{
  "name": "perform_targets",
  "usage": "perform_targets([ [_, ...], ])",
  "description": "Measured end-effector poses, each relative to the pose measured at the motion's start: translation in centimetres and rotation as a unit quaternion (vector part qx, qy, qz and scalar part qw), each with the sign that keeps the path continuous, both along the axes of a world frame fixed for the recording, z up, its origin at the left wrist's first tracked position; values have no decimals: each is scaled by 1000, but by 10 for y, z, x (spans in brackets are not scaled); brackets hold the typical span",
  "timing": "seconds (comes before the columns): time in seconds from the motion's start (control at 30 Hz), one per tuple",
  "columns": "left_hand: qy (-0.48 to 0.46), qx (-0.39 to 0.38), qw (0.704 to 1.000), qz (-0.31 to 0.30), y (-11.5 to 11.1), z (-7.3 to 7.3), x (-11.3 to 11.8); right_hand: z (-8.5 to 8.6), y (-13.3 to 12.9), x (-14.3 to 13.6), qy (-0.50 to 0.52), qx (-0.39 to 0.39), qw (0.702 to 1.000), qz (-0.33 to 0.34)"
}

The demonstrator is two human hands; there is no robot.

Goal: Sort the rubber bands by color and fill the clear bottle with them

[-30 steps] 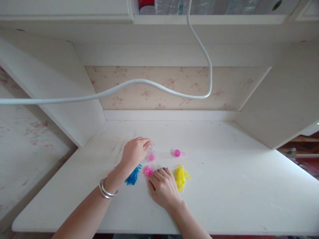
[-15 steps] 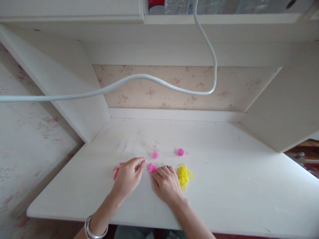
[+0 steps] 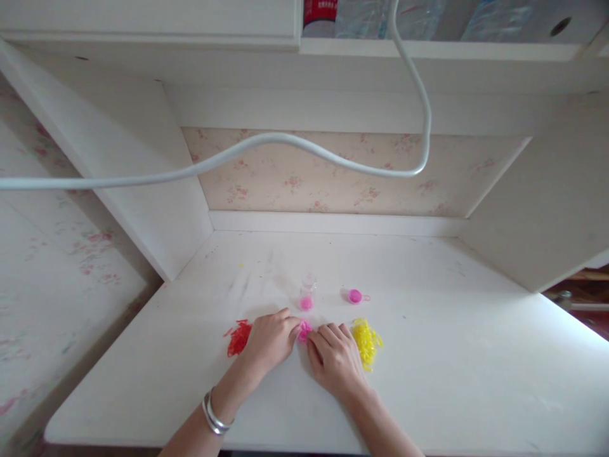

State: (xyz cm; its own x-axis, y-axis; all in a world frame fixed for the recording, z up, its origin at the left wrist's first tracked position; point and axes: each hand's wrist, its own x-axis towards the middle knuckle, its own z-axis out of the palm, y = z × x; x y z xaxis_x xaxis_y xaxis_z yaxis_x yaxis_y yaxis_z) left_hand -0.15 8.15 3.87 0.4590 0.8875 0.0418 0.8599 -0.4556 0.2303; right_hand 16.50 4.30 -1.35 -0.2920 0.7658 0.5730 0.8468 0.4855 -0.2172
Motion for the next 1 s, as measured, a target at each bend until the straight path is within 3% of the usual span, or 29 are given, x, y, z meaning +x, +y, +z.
perform_targets([
  [0.13,-40,1,999,2,3,-7,-7,-1,2,-1,1,-3,1000,5],
  [0.27,-150,14,989,8,6,-6,-15,0,2,-2,-7,-11,1000,-2],
  [0.37,-235,43,971,16,9,13,-19,1,2,-3,-15,-21,1000,-4],
  [0.47,-269,89,959,21,14,43,-18,1,1,-5,-25,-27,999,-4],
  [0.57,-256,128,958,13,23,68,-10,2,0,-6,-30,-27,999,-7],
  [0.63,-224,138,965,13,31,76,-2,3,0,-7,-33,-26,999,-9],
  [0.83,-84,118,988,46,44,69,18,1,1,-7,-38,-15,999,-8],
  [1.0,-78,111,990,29,41,66,18,-1,1,-5,-38,-9,999,-3],
])
